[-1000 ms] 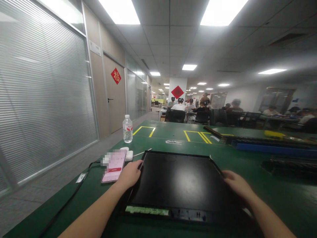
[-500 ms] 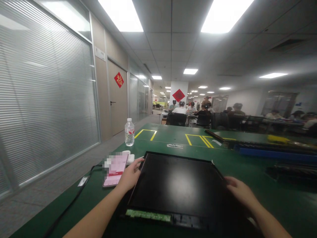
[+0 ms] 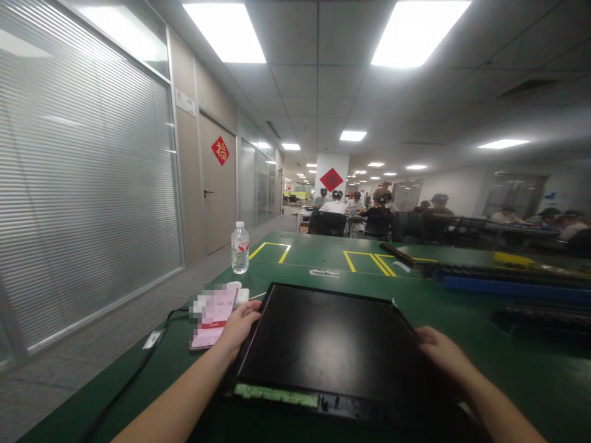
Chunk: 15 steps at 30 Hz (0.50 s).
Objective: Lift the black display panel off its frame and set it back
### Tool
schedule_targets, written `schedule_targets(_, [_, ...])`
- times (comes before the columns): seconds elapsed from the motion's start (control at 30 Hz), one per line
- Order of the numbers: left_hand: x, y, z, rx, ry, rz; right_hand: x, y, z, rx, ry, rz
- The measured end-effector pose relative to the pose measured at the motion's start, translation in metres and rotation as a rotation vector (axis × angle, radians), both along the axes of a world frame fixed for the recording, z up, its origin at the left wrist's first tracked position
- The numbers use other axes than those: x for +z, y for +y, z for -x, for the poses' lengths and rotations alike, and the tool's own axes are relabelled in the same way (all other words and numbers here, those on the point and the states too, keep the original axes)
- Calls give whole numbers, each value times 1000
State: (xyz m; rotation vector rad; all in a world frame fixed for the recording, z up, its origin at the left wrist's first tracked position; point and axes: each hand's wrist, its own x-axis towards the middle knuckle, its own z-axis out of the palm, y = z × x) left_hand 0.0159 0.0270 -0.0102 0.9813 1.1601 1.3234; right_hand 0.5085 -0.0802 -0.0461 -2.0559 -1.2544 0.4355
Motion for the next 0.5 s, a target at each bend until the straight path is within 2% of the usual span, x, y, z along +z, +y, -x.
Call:
schedule_targets(0.13, [-6, 5, 0, -39, -67, 38, 2, 8, -1, 38, 6, 60])
schedule_targets(0.3, [-2, 1, -4, -53, -165, 109, 5, 13, 0, 21, -26, 74])
schedule_targets(0.5, [0, -2, -7, -100, -229, 100, 1, 5, 1, -17, -38, 63])
